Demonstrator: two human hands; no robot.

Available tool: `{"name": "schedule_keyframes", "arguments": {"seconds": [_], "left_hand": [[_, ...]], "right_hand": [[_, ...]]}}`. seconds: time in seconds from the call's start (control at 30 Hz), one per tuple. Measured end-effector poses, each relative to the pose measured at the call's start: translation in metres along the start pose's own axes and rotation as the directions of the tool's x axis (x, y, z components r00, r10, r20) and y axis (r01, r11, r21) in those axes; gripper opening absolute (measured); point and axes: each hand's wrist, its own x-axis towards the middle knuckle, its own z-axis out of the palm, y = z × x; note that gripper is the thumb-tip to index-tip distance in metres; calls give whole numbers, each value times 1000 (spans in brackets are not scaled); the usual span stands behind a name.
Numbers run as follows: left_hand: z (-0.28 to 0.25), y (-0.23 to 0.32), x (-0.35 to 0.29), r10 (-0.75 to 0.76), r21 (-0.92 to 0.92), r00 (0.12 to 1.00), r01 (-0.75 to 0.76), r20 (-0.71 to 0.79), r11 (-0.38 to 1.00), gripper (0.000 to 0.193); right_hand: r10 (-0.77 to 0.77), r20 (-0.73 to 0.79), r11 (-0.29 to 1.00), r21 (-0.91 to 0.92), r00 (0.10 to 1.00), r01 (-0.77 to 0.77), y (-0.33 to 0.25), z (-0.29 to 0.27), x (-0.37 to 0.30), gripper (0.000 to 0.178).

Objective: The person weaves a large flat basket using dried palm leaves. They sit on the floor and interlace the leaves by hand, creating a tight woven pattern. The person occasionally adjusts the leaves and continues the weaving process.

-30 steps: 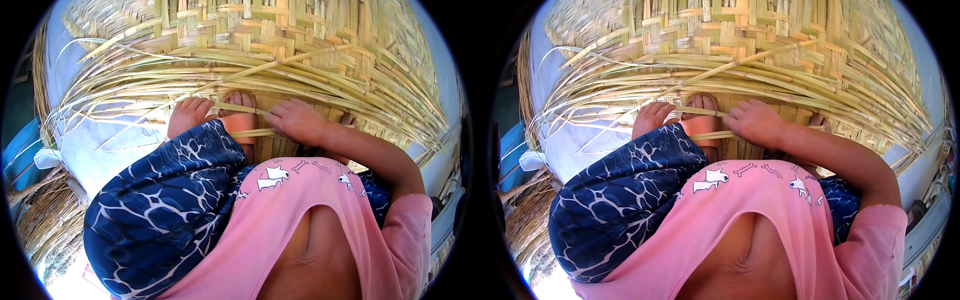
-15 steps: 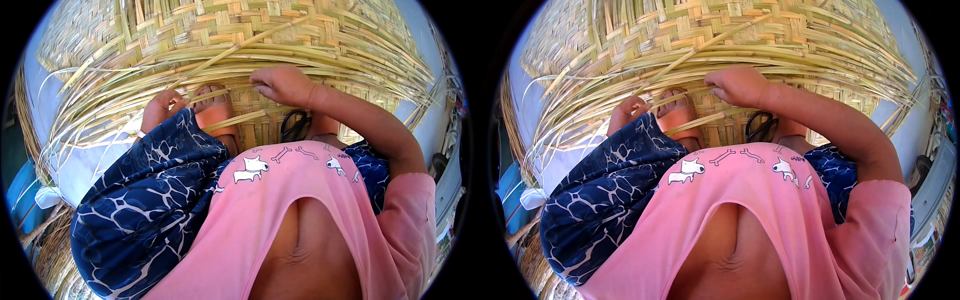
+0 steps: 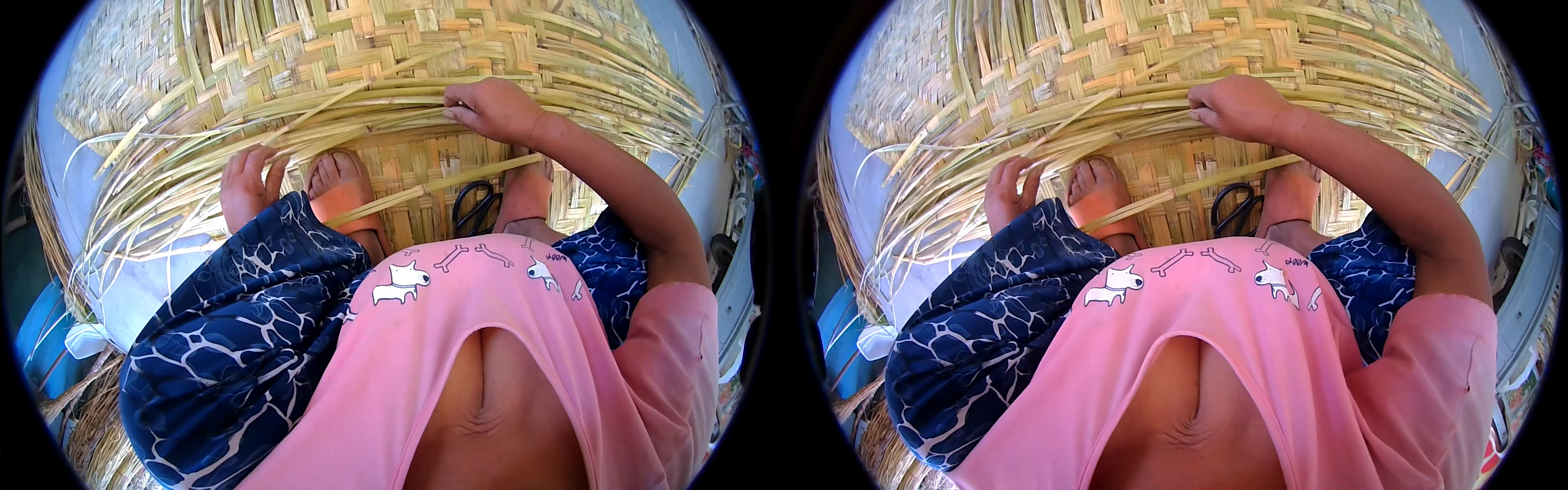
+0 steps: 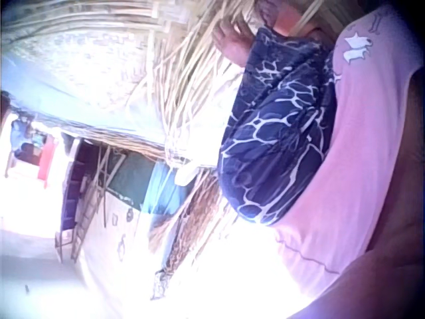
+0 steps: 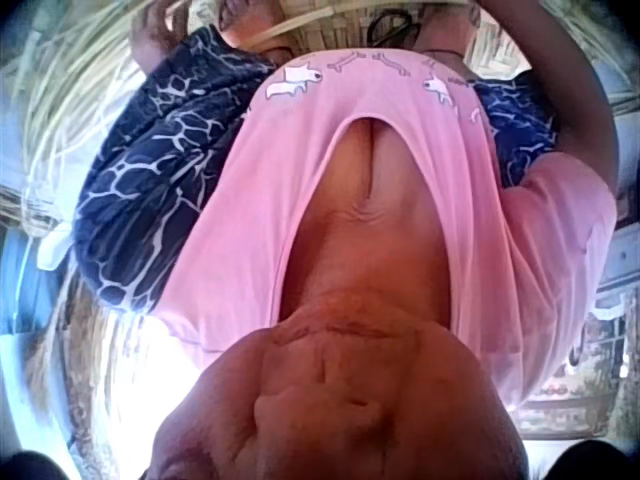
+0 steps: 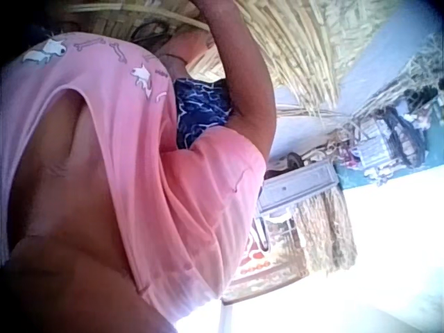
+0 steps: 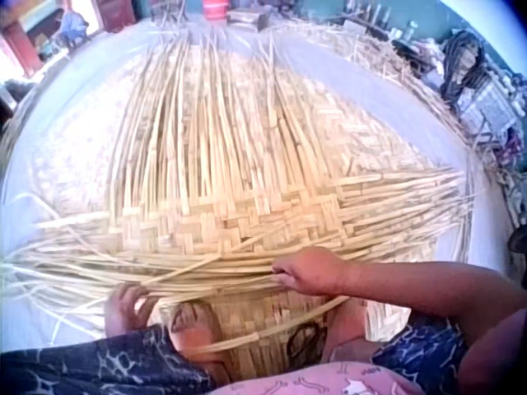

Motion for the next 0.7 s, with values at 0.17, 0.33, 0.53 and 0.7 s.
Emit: {"name": "schedule_keyframes", "arguments": {"seconds": [0.17, 0.33, 0.53, 0.7], "left_hand": [[23, -4, 27, 7, 239, 999, -20, 53, 971, 27], [23, -19, 37, -6, -22, 984, 10, 177, 1000, 17], [-2, -19, 60, -271, -441, 944, 328, 190, 836, 12], [-79, -1, 97, -473, -633, 849, 504, 236, 588, 15]], "right_hand": [[42, -3, 999, 17, 999, -42, -4, -4, 1, 21], [-2, -70, 998, 67, 998, 6, -13, -10, 3, 20], [14, -83, 998, -52, 996, -18, -25, -32, 12, 23], [37, -432, 982, 184, 901, 48, -16, -83, 38, 24]]}}
